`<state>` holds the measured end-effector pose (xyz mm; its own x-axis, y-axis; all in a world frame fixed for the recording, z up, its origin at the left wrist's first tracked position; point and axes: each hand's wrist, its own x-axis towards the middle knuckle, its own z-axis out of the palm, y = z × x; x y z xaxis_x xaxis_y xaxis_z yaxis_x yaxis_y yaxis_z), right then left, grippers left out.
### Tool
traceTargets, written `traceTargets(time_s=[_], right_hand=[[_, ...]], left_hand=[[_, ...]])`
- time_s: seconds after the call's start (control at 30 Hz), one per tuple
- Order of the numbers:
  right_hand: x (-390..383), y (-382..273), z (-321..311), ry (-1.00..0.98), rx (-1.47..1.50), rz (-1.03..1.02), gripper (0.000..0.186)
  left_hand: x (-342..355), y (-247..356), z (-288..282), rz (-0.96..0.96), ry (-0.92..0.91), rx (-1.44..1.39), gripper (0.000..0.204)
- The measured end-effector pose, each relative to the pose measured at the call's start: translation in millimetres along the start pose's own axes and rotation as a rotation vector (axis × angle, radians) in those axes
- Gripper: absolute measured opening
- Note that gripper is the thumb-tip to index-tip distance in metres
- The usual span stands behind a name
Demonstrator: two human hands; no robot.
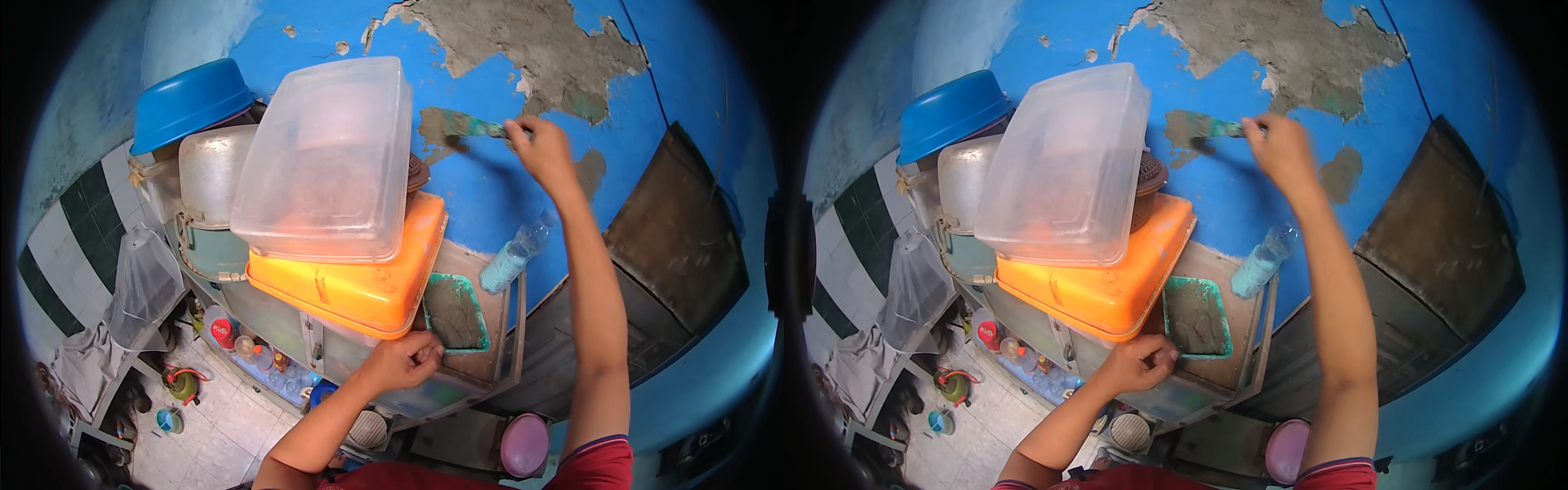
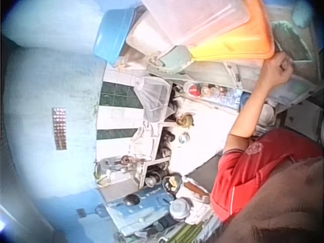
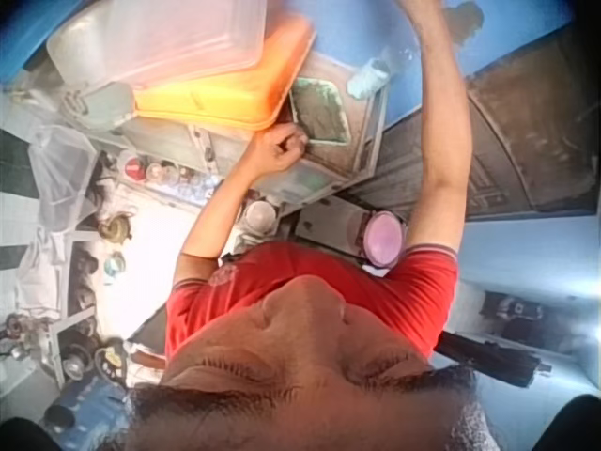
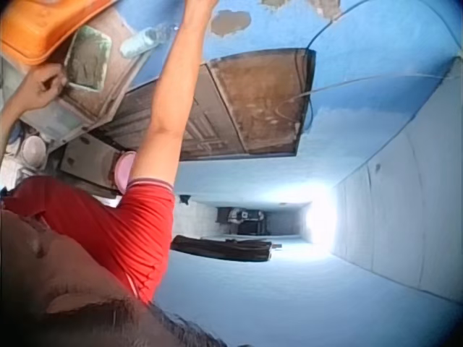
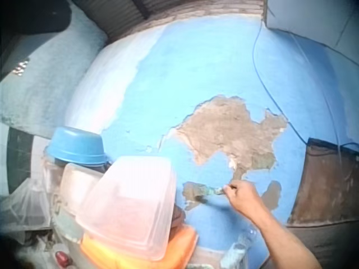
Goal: The person uses a trowel to scoop plaster from a green tray and applies it to a damaged section of a blue wall, smoothing the surface. They repeatedly reload the trowel and spread the material over the patch area.
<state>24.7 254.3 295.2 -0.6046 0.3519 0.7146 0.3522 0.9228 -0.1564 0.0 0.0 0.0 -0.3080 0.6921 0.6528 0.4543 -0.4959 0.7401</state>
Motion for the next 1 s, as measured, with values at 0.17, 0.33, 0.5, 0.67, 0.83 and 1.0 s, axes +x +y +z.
traceTargets(time_s=[0.17,0.33,0.5,0.67,0.83,1.0], right_hand=[[5.3,-25.2,55.9,0.194,0.091,-0.018,0.031],[-5.0,-26.7,60.1,0.21,-0.044,0.055,0.031],[-33.3,-1.7,23.0,0.285,-0.129,0.048,0.029],[-49.6,3.4,16.2,0.287,0.014,0.015,0.03],[-39.6,-7.4,62.3,0.284,0.059,-0.052,0.031],[-29.7,-14.4,81.7,0.248,0.012,-0.003,0.03]], left_hand=[[3.0,-1.9,-4.0,0.024,-0.011,0.02,0.01],[0.4,0.0,1.9,0.015,0.015,-0.011,0.009],[1.7,-1.0,1.7,0.021,0.014,-0.005,0.009],[1.4,-1.2,-0.8,0.005,-0.015,-0.008,0.005],[2.5,-1.4,1.5,0.012,-0.019,-0.012,0.005],[1.9,-1.2,-0.3,0.024,0.008,-0.01,0.01]])
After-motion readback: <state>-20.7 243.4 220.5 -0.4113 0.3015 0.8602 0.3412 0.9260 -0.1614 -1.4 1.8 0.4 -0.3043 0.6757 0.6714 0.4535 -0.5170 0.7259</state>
